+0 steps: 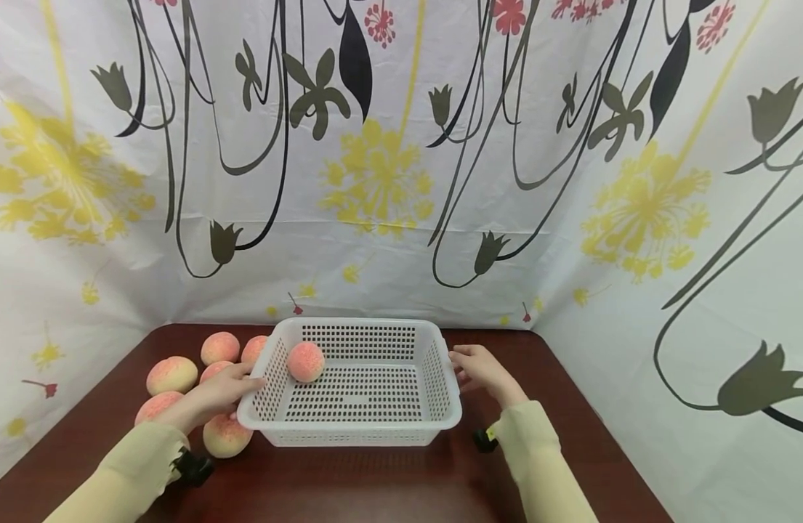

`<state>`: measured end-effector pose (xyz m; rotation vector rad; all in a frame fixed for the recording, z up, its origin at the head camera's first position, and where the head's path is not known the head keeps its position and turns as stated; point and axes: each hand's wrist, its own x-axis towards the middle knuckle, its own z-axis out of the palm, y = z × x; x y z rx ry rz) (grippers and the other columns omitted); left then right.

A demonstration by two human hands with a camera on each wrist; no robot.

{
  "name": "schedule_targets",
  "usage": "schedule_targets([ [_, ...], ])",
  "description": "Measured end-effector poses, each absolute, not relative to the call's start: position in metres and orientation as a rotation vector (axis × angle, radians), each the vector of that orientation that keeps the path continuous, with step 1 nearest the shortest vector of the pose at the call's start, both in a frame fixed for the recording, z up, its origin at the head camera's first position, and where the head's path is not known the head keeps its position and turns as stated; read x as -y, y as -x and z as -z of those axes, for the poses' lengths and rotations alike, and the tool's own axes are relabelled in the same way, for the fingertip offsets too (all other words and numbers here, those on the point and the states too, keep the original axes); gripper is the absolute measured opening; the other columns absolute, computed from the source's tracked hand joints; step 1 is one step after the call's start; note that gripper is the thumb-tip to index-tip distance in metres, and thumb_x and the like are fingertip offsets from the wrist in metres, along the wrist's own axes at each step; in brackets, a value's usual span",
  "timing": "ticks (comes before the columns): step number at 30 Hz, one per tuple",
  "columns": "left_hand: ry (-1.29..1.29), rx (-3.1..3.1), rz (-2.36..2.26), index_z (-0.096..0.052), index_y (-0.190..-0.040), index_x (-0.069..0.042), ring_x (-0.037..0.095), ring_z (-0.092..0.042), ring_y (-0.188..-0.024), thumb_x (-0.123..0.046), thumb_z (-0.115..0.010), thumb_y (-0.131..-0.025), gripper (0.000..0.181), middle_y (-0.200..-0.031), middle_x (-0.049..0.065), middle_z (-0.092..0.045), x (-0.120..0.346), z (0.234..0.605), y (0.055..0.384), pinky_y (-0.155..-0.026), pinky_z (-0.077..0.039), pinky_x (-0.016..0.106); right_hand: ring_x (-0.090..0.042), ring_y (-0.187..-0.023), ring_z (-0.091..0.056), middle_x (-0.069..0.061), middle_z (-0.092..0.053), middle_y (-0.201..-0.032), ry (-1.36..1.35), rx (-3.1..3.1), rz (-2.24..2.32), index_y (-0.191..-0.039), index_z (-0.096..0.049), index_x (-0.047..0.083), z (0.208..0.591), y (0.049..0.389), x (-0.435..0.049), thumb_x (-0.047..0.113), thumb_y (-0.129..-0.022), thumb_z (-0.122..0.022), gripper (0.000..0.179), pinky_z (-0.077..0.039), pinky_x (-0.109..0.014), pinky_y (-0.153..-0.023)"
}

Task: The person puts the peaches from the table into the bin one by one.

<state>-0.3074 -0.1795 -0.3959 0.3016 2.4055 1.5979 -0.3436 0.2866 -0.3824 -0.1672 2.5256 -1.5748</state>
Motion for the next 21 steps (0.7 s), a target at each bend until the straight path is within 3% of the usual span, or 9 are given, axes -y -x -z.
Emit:
schedule_targets([
  [4, -0.292, -2.415, -1.61, -0.041, -0.136, 0.011, 0.015, -0.055, -0.051, -0.014, -0.045, -0.103, 0.042, -0.095, 0.022, -0.068, 0.179, 0.397, 0.305, -0.045, -0.042, 0.027, -0.015, -0.069, -0.058, -0.015, -0.064, -0.1, 0.18, -2.51, 1.647, -0.143, -0.03, -0.015, 0.39, 0.338, -0.278, 0.016, -0.102, -0.046, 0.054, -0.054, -0.037, -0.063],
  [11, -0.309, -2.429, -1.571, -0.044, -0.134, 0.011, 0.015, -0.054, -0.051, -0.014, -0.046, -0.102, 0.04, -0.095, 0.021, -0.068, 0.174, 0.394, 0.309, -0.046, -0.041, 0.028, -0.022, -0.082, -0.067, -0.022, -0.068, -0.104, 0.243, -2.673, 1.557, -0.135, -0.046, -0.015, 0.395, 0.334, -0.274, 0.006, -0.097, -0.049, 0.043, -0.053, -0.036, -0.072],
  [21, -0.276, -2.511, -1.466, -0.048, -0.131, 0.009, 0.015, -0.055, -0.053, -0.015, -0.05, -0.101, 0.039, -0.091, 0.016, -0.069, 0.177, 0.389, 0.307, -0.046, -0.042, 0.029, -0.023, -0.071, -0.067, -0.019, -0.069, -0.094, 0.255, -2.632, 1.548, -0.134, -0.049, -0.013, 0.391, 0.333, -0.271, 0.006, -0.096, -0.051, 0.042, -0.055, -0.043, -0.058],
])
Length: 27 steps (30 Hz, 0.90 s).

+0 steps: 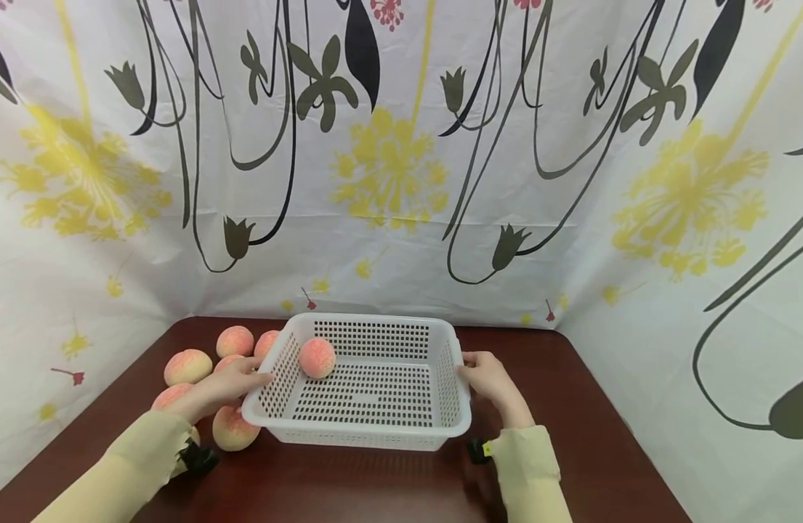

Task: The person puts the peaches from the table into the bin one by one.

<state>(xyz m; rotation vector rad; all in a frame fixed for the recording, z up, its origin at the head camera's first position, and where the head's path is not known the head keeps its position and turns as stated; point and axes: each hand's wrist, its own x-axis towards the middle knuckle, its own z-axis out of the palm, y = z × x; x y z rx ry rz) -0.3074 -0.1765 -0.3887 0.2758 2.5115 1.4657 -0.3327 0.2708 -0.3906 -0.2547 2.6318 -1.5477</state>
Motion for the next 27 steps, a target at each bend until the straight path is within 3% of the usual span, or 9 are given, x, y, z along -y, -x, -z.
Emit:
schedule_targets([
  [6, -0.327, -2.639, -1.28, -0.059, -0.119, 0.005, 0.018, -0.062, -0.061, -0.019, -0.059, -0.096, 0.034, -0.085, 0.011, -0.069, 0.183, 0.39, 0.296, -0.053, -0.05, 0.034, -0.021, -0.065, -0.066, -0.016, -0.07, -0.087, 0.252, -2.629, 1.541, -0.131, -0.051, -0.013, 0.397, 0.327, -0.265, 0.005, -0.094, -0.053, 0.041, -0.053, -0.04, -0.051],
  [13, -0.29, -2.828, -0.956, -0.069, -0.094, -0.008, 0.014, -0.051, -0.047, -0.028, -0.065, -0.092, 0.021, -0.065, 0.003, -0.059, 0.18, 0.364, 0.308, -0.047, -0.048, 0.032, -0.021, -0.067, -0.066, -0.015, -0.07, -0.088, 0.183, -2.679, 1.576, -0.131, -0.055, -0.009, 0.395, 0.332, -0.27, 0.007, -0.095, -0.055, 0.039, -0.052, -0.04, -0.05],
  [16, -0.294, -2.913, -0.819, -0.07, -0.097, -0.008, 0.017, -0.057, -0.058, -0.033, -0.066, -0.091, 0.026, -0.075, 0.005, -0.064, 0.188, 0.339, 0.311, -0.057, -0.05, 0.036, -0.021, -0.066, -0.066, -0.015, -0.07, -0.088, 0.186, -2.68, 1.573, -0.133, -0.052, -0.01, 0.397, 0.33, -0.271, 0.008, -0.095, -0.055, 0.042, -0.052, -0.04, -0.049],
  [20, -0.354, -3.092, -0.611, -0.069, -0.109, -0.002, 0.032, -0.064, -0.087, -0.037, -0.064, -0.091, 0.04, -0.102, 0.013, -0.069, 0.213, 0.306, 0.315, -0.074, -0.05, 0.047, -0.022, -0.065, -0.066, -0.013, -0.07, -0.086, 0.172, -2.648, 1.585, -0.135, -0.05, -0.009, 0.401, 0.325, -0.27, 0.009, -0.095, -0.055, 0.044, -0.052, -0.039, -0.048],
  [23, -0.354, -3.203, -0.479, -0.066, -0.114, 0.003, 0.041, -0.061, -0.098, -0.036, -0.063, -0.09, 0.046, -0.108, 0.022, -0.067, 0.234, 0.291, 0.322, -0.079, -0.047, 0.054, -0.022, -0.063, -0.065, -0.012, -0.07, -0.084, 0.155, -2.654, 1.597, -0.134, -0.051, -0.008, 0.401, 0.324, -0.269, 0.008, -0.095, -0.055, 0.043, -0.052, -0.039, -0.047],
  [27, -0.261, -3.224, -0.468, -0.062, -0.114, 0.008, 0.046, -0.057, -0.101, -0.031, -0.066, -0.087, 0.047, -0.111, 0.028, -0.063, 0.256, 0.289, 0.334, -0.081, -0.046, 0.055, -0.021, -0.062, -0.064, -0.011, -0.07, -0.084, 0.152, -2.688, 1.59, -0.132, -0.054, -0.008, 0.397, 0.33, -0.269, 0.008, -0.094, -0.055, 0.041, -0.051, -0.037, -0.047],
])
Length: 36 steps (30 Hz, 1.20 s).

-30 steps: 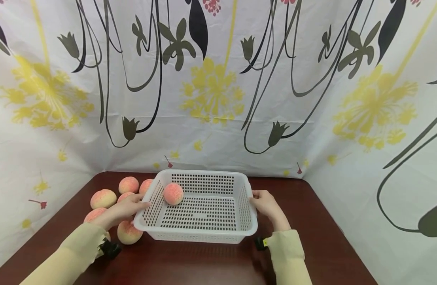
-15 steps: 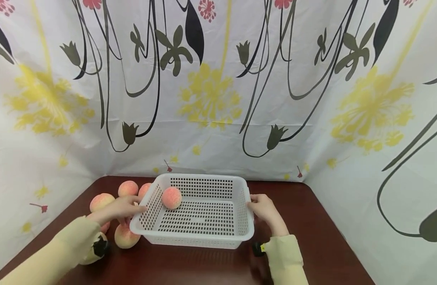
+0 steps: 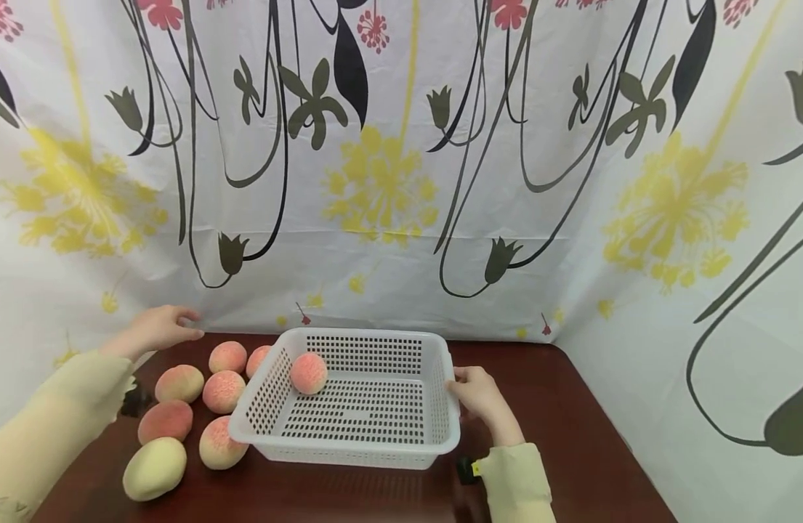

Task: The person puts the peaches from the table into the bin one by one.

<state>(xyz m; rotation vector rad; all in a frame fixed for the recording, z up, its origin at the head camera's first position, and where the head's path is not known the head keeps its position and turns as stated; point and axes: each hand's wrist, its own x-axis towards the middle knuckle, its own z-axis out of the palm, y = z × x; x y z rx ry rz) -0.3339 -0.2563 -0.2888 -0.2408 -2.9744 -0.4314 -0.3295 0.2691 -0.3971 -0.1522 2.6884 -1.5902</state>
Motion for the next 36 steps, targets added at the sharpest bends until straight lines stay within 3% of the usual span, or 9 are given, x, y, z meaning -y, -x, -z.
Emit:
schedule_targets([
  [10, -0.026, 3.16, 0.647, -0.049, -0.126, 0.017, 0.054, -0.044, -0.113, -0.031, -0.072, -0.082, 0.069, -0.128, 0.039, -0.045, 0.289, 0.329, 0.342, -0.09, -0.041, 0.058, -0.022, -0.064, -0.065, -0.015, -0.07, -0.087, 0.204, -2.615, 1.635, -0.133, -0.053, -0.009, 0.397, 0.33, -0.27, 0.007, -0.095, -0.055, 0.041, -0.052, -0.039, -0.047],
  [18, -0.083, 3.205, 0.99, -0.032, -0.134, 0.021, 0.059, -0.033, -0.121, -0.032, -0.074, -0.083, 0.084, -0.132, 0.044, -0.033, 0.305, 0.357, 0.36, -0.093, -0.039, 0.06, -0.022, -0.061, -0.065, -0.013, -0.07, -0.083, 0.2, -2.619, 1.636, -0.133, -0.054, -0.007, 0.397, 0.33, -0.27, 0.008, -0.095, -0.056, 0.04, -0.051, -0.037, -0.045],
  [25, -0.056, 3.213, 1.04, -0.031, -0.131, 0.024, 0.059, -0.031, -0.122, -0.03, -0.076, -0.08, 0.087, -0.133, 0.045, -0.029, 0.309, 0.367, 0.369, -0.096, -0.036, 0.06, -0.023, -0.056, -0.064, -0.013, -0.07, -0.081, 0.202, -2.616, 1.624, -0.134, -0.053, -0.006, 0.398, 0.331, -0.271, 0.009, -0.096, -0.056, 0.042, -0.051, -0.038, -0.044],
  [30, -0.021, 3.23, 1.078, -0.029, -0.13, 0.027, 0.06, -0.03, -0.122, -0.025, -0.072, -0.084, 0.082, -0.132, 0.046, -0.028, 0.312, 0.372, 0.37, -0.096, -0.037, 0.06, -0.024, -0.054, -0.064, -0.012, -0.07, -0.082, 0.175, -2.62, 1.62, -0.134, -0.054, -0.006, 0.396, 0.333, -0.27, 0.01, -0.095, -0.056, 0.041, -0.051, -0.038, -0.045],
  [36, -0.141, 3.218, 1.341, -0.014, -0.139, 0.023, 0.06, -0.019, -0.129, -0.025, -0.066, -0.089, 0.086, -0.14, 0.045, -0.015, 0.302, 0.365, 0.356, -0.101, -0.031, 0.062, -0.026, -0.056, -0.065, -0.014, -0.07, -0.083, 0.201, -2.6, 1.626, -0.135, -0.052, -0.006, 0.396, 0.335, -0.272, 0.01, -0.096, -0.056, 0.042, -0.052, -0.04, -0.045],
])
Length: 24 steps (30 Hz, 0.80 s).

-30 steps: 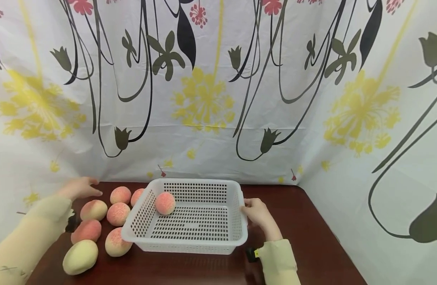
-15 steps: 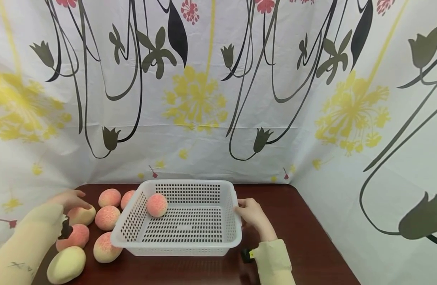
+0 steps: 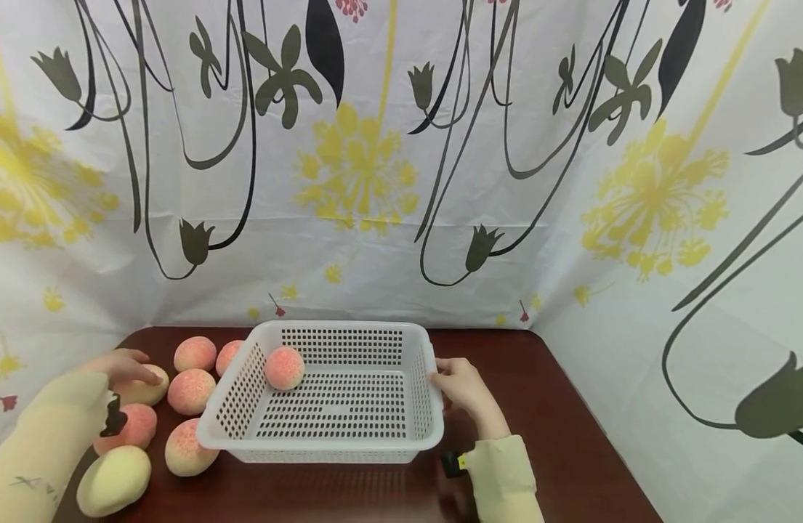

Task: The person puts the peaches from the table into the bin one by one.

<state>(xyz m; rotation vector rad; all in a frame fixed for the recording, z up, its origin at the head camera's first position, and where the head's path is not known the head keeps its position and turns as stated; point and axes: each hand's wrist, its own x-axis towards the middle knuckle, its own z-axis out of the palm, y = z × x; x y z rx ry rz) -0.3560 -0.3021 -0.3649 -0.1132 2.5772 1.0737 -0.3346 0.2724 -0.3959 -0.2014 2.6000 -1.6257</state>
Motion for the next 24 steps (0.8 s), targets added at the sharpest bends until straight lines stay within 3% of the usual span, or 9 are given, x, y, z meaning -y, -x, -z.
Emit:
schedule_targets([
  [3, 0.248, -2.433, -1.284, -0.004, -0.148, 0.011, 0.057, -0.015, -0.131, -0.031, -0.065, -0.089, 0.095, -0.147, 0.038, -0.008, 0.294, 0.356, 0.337, -0.098, -0.034, 0.061, -0.025, -0.055, -0.064, -0.015, -0.07, -0.083, 0.2, -2.604, 1.628, -0.135, -0.052, -0.006, 0.394, 0.334, -0.273, 0.011, -0.096, -0.056, 0.042, -0.051, -0.04, -0.045],
  [8, 0.452, -2.307, -1.448, -0.013, -0.152, -0.013, 0.046, -0.025, -0.125, -0.046, -0.068, -0.083, 0.094, -0.151, 0.021, -0.021, 0.285, 0.351, 0.312, -0.079, -0.045, 0.05, -0.025, -0.054, -0.064, -0.013, -0.069, -0.081, 0.179, -2.616, 1.615, -0.135, -0.052, -0.006, 0.394, 0.331, -0.273, 0.01, -0.096, -0.056, 0.042, -0.051, -0.041, -0.045],
  [10, 0.41, -2.349, -1.405, -0.016, -0.15, -0.008, 0.047, -0.024, -0.126, -0.043, -0.068, -0.084, 0.091, -0.149, 0.023, -0.023, 0.286, 0.35, 0.312, -0.083, -0.044, 0.052, -0.025, -0.054, -0.064, -0.012, -0.069, -0.08, 0.177, -2.617, 1.614, -0.135, -0.052, -0.006, 0.394, 0.33, -0.273, 0.01, -0.096, -0.056, 0.042, -0.051, -0.041, -0.045],
  [14, 0.257, -2.437, -1.303, -0.007, -0.146, 0.011, 0.054, -0.012, -0.133, -0.03, -0.066, -0.087, 0.093, -0.147, 0.036, -0.01, 0.291, 0.354, 0.324, -0.101, -0.03, 0.061, -0.023, -0.053, -0.063, -0.012, -0.069, -0.08, 0.203, -2.604, 1.616, -0.134, -0.052, -0.007, 0.395, 0.328, -0.275, 0.01, -0.096, -0.056, 0.042, -0.051, -0.041, -0.046],
  [17, 0.234, -2.46, -1.247, -0.007, -0.144, 0.016, 0.056, -0.009, -0.133, -0.025, -0.067, -0.086, 0.092, -0.145, 0.039, -0.008, 0.295, 0.359, 0.333, -0.105, -0.024, 0.063, -0.022, -0.052, -0.061, -0.013, -0.069, -0.08, 0.226, -2.588, 1.621, -0.134, -0.052, -0.008, 0.395, 0.328, -0.277, 0.01, -0.096, -0.056, 0.042, -0.051, -0.04, -0.045],
  [19, 0.228, -2.466, -1.212, -0.008, -0.142, 0.018, 0.058, -0.011, -0.131, -0.025, -0.068, -0.085, 0.093, -0.143, 0.041, -0.009, 0.299, 0.364, 0.339, -0.104, -0.024, 0.063, -0.021, -0.052, -0.061, -0.014, -0.069, -0.08, 0.236, -2.578, 1.627, -0.134, -0.052, -0.008, 0.395, 0.328, -0.278, 0.011, -0.096, -0.056, 0.043, -0.051, -0.038, -0.045],
  [24, 0.093, -2.623, -0.961, -0.025, -0.131, 0.025, 0.055, -0.034, -0.118, -0.026, -0.072, -0.083, 0.085, -0.129, 0.045, -0.031, 0.312, 0.374, 0.353, -0.097, -0.035, 0.06, -0.022, -0.052, -0.061, -0.015, -0.069, -0.081, 0.26, -2.546, 1.643, -0.137, -0.049, -0.007, 0.396, 0.326, -0.277, 0.011, -0.097, -0.055, 0.044, -0.049, -0.035, -0.043],
])
